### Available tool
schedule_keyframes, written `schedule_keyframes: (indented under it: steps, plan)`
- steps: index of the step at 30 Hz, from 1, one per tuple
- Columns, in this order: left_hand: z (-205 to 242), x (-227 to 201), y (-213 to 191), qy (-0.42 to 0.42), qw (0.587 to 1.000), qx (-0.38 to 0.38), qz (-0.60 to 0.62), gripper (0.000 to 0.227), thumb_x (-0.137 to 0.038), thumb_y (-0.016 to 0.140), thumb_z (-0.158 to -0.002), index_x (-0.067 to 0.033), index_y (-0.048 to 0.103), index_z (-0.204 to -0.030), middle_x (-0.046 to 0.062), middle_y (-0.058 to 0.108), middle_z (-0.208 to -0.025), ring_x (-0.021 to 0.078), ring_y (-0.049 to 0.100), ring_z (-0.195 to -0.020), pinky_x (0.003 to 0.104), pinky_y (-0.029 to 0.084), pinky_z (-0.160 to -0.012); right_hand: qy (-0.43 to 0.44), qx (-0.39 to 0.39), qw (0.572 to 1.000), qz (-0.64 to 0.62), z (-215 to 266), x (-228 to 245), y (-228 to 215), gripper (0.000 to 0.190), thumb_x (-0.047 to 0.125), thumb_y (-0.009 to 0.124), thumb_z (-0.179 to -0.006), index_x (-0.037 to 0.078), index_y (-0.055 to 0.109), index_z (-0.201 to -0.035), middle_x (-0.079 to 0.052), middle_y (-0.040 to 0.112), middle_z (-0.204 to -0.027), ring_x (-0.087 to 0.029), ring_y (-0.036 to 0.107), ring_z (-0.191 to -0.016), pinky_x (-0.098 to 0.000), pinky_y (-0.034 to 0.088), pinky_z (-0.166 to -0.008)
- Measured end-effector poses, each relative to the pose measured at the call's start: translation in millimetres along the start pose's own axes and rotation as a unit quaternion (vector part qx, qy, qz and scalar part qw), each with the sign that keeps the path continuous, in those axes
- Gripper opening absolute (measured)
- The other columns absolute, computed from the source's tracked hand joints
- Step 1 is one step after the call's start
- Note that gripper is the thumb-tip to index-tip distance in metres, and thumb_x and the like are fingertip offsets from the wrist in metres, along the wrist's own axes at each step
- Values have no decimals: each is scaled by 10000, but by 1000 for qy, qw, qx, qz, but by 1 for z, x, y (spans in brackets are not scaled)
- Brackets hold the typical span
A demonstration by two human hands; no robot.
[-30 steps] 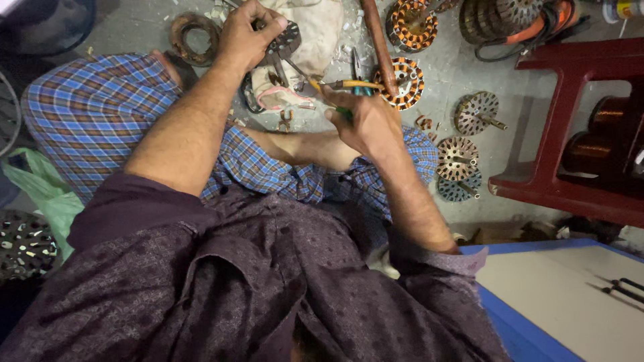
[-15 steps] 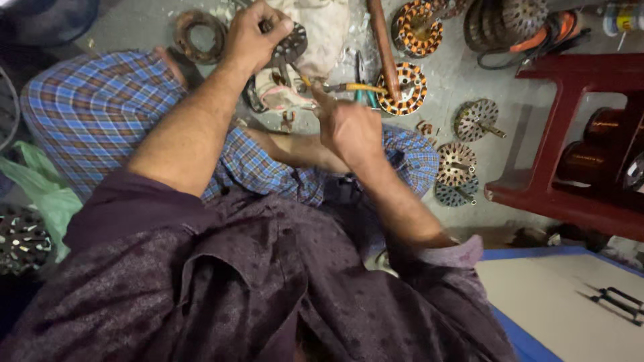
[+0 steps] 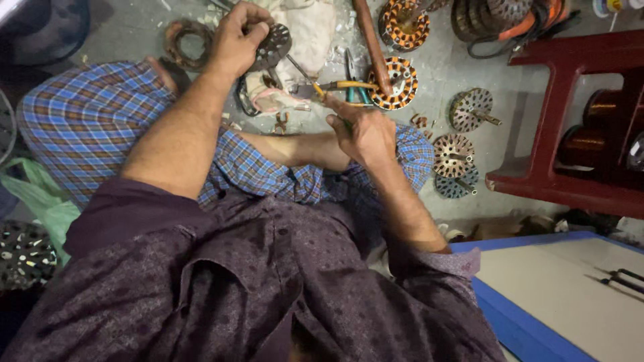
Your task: The person sits on the floor and uses pliers and a screwdriver to manipulate and adjust a circular electrical component, likely a motor armature. They repeatedly pry and twist parts of the component while surrounded by similar parts and tools.
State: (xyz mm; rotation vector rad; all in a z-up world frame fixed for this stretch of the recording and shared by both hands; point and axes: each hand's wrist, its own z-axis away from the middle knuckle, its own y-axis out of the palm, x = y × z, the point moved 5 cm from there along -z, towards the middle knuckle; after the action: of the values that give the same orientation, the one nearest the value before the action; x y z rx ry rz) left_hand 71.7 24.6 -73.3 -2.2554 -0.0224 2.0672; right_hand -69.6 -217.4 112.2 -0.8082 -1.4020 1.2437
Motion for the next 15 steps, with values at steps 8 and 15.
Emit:
schedule_keyframes:
  steps: [8,15]
  plan:
    - [2,-13,-6,-14,999,-4,-48,139,-110,713,-960,-73,712,-1094,45,768,-1021,161,713,-948,324,553,-857,0,17,999,-27,-16,16,-10,362,366,760,-915,322,737,-1273,-125,756,-873,-337,723,-743,-473,555,-657]
    - [5,-24,-9,-22,996,-12,-87,139,-150,729,-957,-100,743,-1086,60,751,-974,185,687,-919,344,546,-842,23,55,996,-68,-17,2,-3,406,365,755,-925,317,711,-1325,-158,724,-796,-357,695,-670,-466,535,-637]
